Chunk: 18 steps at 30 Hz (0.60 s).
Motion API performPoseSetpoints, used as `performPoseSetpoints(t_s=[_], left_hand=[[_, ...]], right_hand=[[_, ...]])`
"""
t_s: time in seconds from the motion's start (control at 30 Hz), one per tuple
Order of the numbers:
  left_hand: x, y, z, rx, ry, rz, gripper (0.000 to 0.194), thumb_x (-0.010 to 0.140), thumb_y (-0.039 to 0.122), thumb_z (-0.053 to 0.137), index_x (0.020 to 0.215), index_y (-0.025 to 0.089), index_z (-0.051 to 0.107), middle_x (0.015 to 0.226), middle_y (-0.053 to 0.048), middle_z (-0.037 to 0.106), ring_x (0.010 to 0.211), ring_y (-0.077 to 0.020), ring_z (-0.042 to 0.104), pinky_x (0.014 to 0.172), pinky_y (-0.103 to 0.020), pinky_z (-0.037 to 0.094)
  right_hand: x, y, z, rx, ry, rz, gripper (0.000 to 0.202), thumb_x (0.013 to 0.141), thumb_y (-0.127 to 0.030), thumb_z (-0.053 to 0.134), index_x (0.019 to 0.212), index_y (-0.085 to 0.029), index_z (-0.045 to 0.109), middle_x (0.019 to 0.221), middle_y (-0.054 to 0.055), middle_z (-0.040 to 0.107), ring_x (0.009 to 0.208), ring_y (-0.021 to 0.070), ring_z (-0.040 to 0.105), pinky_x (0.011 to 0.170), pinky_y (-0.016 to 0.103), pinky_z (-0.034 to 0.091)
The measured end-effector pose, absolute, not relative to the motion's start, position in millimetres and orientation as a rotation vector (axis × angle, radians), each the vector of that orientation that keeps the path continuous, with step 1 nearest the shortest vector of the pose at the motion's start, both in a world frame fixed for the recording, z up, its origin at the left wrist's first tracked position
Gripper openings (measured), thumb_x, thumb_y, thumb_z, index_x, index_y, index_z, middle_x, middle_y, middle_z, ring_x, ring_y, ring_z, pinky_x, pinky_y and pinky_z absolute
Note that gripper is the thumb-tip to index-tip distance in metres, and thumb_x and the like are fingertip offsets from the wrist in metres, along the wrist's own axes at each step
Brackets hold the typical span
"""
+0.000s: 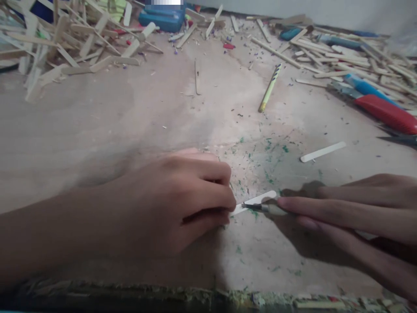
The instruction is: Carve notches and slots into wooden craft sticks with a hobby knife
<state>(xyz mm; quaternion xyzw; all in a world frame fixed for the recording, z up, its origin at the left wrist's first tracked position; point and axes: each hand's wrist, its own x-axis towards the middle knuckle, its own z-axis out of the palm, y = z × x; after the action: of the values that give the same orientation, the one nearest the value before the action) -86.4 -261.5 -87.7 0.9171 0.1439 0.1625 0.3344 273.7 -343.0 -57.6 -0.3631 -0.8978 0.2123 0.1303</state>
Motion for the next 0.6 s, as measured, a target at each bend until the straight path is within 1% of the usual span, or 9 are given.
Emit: performPoseSetpoints(t_s=[0.07, 0.17, 0.23, 0.3, 0.37, 0.43, 0.5, 0.6], left_hand=[[-88, -259, -86, 2.409, 0.352, 0.407, 0.034, 0.128, 0.015, 0.068, 0.105, 0.020, 0.091, 0.110, -0.003, 0.085, 0.099, -0.0202, 0.077, 0.095, -0.038, 0.056], [-90, -256, -82, 2.428, 0.320, 0.385, 0.036, 0.128, 0.017, 0.070, 0.100, 0.022, 0.092, 0.110, -0.002, 0.086, 0.098, -0.0195, 0.078, 0.096, -0.039, 0.055], [-91, -255, -79, 2.447, 0.321, 0.352, 0.037, 0.125, 0.013, 0.070, 0.097, 0.024, 0.091, 0.106, -0.001, 0.086, 0.097, -0.0186, 0.078, 0.095, -0.039, 0.054], [-91, -256, -76, 2.462, 0.342, 0.317, 0.039, 0.121, 0.007, 0.067, 0.096, 0.025, 0.091, 0.102, 0.000, 0.086, 0.093, -0.0179, 0.078, 0.092, -0.039, 0.054], [-90, -258, -74, 2.459, 0.369, 0.301, 0.038, 0.117, 0.005, 0.069, 0.094, 0.026, 0.091, 0.099, 0.001, 0.086, 0.089, -0.0176, 0.076, 0.088, -0.038, 0.054], [-89, -259, -72, 2.454, 0.394, 0.289, 0.035, 0.114, 0.006, 0.075, 0.093, 0.028, 0.091, 0.098, 0.002, 0.086, 0.086, -0.0174, 0.073, 0.085, -0.037, 0.053], [-87, -260, -73, 2.445, 0.412, 0.301, 0.034, 0.113, 0.005, 0.080, 0.090, 0.028, 0.090, 0.097, 0.003, 0.085, 0.085, -0.0172, 0.072, 0.083, -0.036, 0.052], [-85, -260, -76, 2.434, 0.415, 0.326, 0.036, 0.111, 0.002, 0.079, 0.087, 0.027, 0.088, 0.094, 0.003, 0.083, 0.085, -0.0173, 0.072, 0.082, -0.036, 0.051]], right_hand=[[276, -341, -58, -1.042, -2.626, 0.622, 0.066, 0.138, -0.031, 0.044, 0.200, -0.052, 0.050, 0.134, -0.003, 0.099, 0.092, 0.0216, 0.095, 0.058, 0.038, 0.067], [276, -340, -60, -1.035, -2.619, 0.638, 0.062, 0.137, -0.031, 0.047, 0.195, -0.051, 0.059, 0.135, -0.002, 0.099, 0.096, 0.0229, 0.097, 0.061, 0.036, 0.071], [275, -340, -63, -1.070, -2.560, 0.683, 0.055, 0.137, -0.034, 0.053, 0.186, -0.053, 0.068, 0.132, -0.003, 0.100, 0.096, 0.0231, 0.097, 0.065, 0.034, 0.074], [274, -341, -65, -1.121, -2.486, 0.745, 0.045, 0.135, -0.037, 0.061, 0.174, -0.054, 0.078, 0.130, -0.006, 0.100, 0.095, 0.0221, 0.097, 0.069, 0.032, 0.076], [273, -341, -67, -1.143, -2.469, 0.763, 0.040, 0.134, -0.037, 0.065, 0.167, -0.053, 0.082, 0.131, -0.007, 0.100, 0.093, 0.0209, 0.096, 0.069, 0.031, 0.076], [273, -339, -66, -1.118, -2.510, 0.731, 0.041, 0.135, -0.036, 0.063, 0.169, -0.051, 0.081, 0.131, -0.006, 0.100, 0.090, 0.0202, 0.096, 0.065, 0.030, 0.074], [272, -338, -63, -1.090, -2.556, 0.700, 0.046, 0.136, -0.035, 0.059, 0.176, -0.051, 0.078, 0.129, -0.005, 0.100, 0.090, 0.0200, 0.096, 0.062, 0.031, 0.071], [272, -336, -60, -1.062, -2.608, 0.698, 0.048, 0.137, -0.035, 0.058, 0.179, -0.050, 0.074, 0.128, -0.005, 0.100, 0.092, 0.0195, 0.096, 0.065, 0.030, 0.071]])
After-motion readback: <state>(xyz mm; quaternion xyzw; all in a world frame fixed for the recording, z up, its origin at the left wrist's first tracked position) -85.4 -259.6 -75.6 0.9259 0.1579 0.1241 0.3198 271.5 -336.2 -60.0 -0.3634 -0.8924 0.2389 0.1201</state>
